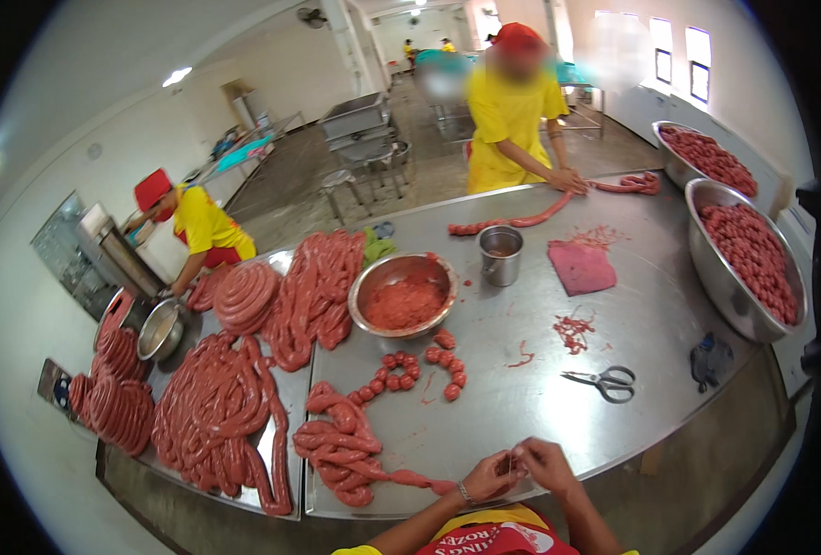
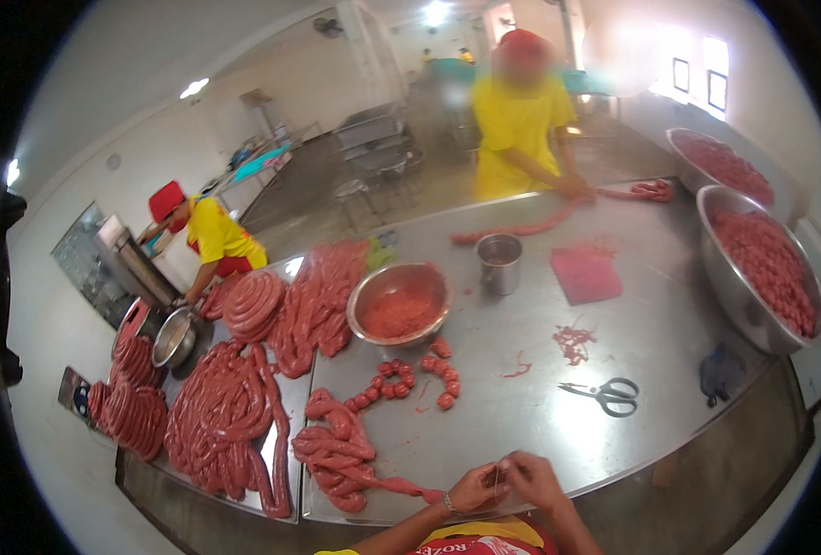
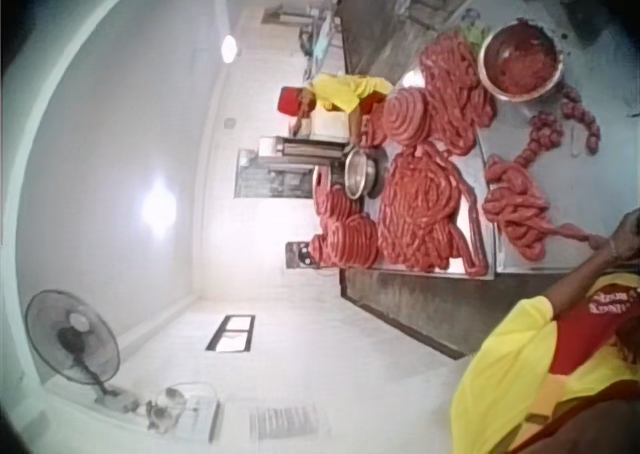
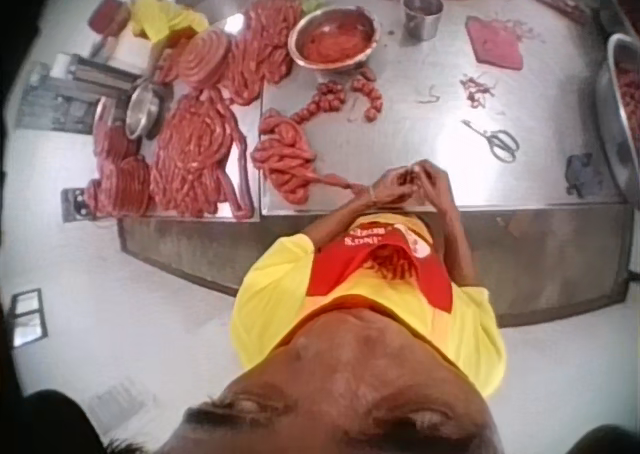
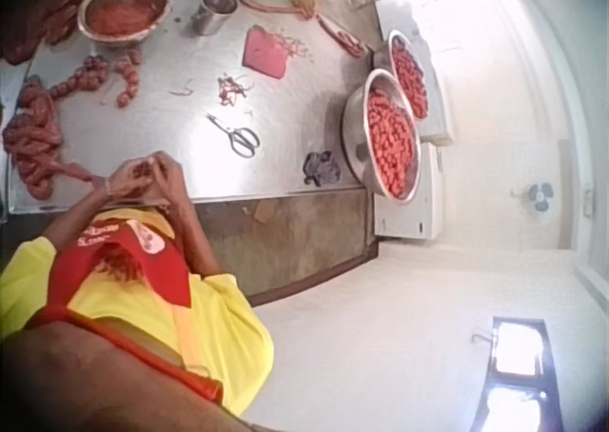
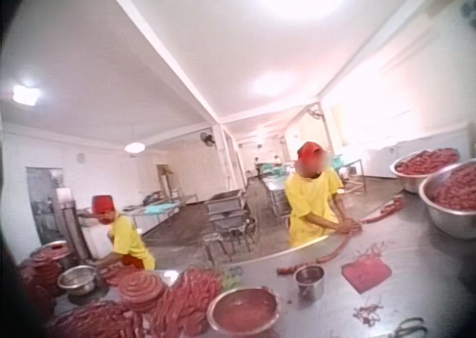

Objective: The person forms linked sausage links by hand from a long stuffed casing on a stainless steel table. They repeatedly pinch and twist the casing to create uniform links, then use scissors to cut the links and place them into a metal bowl. Other workers are visible in the background performing similar tasks.

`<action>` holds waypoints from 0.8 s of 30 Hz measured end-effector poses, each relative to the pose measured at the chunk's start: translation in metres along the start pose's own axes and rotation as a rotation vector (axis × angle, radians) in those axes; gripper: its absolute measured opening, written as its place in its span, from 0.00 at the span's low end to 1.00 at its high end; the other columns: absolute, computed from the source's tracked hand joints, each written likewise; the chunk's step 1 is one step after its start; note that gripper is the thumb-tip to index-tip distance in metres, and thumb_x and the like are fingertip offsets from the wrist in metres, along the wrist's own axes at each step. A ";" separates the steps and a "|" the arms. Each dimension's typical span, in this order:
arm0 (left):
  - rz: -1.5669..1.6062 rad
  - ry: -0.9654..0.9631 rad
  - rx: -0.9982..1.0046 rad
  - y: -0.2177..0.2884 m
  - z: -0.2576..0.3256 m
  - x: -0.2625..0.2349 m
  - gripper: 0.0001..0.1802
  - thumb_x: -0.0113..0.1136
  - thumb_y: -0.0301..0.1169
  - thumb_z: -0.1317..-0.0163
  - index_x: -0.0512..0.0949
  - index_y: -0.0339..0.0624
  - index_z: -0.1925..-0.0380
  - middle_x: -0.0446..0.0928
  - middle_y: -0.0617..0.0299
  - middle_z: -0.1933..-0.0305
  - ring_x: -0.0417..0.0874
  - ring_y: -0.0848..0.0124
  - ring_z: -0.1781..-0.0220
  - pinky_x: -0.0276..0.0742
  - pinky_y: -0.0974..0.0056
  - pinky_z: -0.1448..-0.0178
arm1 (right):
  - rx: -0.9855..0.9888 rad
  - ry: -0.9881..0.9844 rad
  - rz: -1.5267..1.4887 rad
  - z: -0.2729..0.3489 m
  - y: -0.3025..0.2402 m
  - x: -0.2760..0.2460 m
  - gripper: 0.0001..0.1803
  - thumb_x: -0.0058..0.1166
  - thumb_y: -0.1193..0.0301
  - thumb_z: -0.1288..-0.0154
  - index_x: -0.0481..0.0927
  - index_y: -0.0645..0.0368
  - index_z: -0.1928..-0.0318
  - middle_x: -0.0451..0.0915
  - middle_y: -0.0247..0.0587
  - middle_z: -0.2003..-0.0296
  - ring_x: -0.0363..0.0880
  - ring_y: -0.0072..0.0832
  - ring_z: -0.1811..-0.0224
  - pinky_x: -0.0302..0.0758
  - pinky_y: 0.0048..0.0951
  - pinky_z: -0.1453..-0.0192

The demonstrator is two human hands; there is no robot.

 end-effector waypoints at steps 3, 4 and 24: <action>-0.031 0.074 -0.059 -0.001 0.002 -0.016 0.18 0.56 0.34 0.30 0.71 0.33 0.46 0.76 0.64 0.57 0.76 0.77 0.56 0.75 0.71 0.47 | -0.025 -0.217 0.230 0.011 0.002 0.012 0.16 0.54 0.63 0.30 0.82 0.65 0.56 0.83 0.39 0.70 0.76 0.21 0.70 0.75 0.26 0.62; -0.066 0.099 -0.113 -0.001 0.002 -0.022 0.18 0.56 0.33 0.30 0.71 0.33 0.46 0.76 0.64 0.58 0.76 0.77 0.57 0.75 0.71 0.49 | 0.002 -0.377 0.358 0.021 0.002 0.019 0.16 0.54 0.63 0.30 0.83 0.66 0.57 0.83 0.38 0.71 0.75 0.19 0.71 0.75 0.25 0.63; 0.467 0.303 0.032 -0.018 0.019 -0.027 0.11 0.49 0.34 0.26 0.75 0.37 0.59 0.68 0.70 0.73 0.70 0.79 0.70 0.73 0.72 0.58 | 0.212 -0.561 0.158 0.060 -0.021 -0.089 0.16 0.54 0.63 0.32 0.84 0.64 0.58 0.86 0.42 0.64 0.82 0.29 0.63 0.77 0.32 0.56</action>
Point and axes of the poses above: each hand's wrist, its own z-axis away from the middle knuckle, its own x-axis out of the palm, y = z × x, the point moved 5 cm from there along -z, towards the middle knuckle
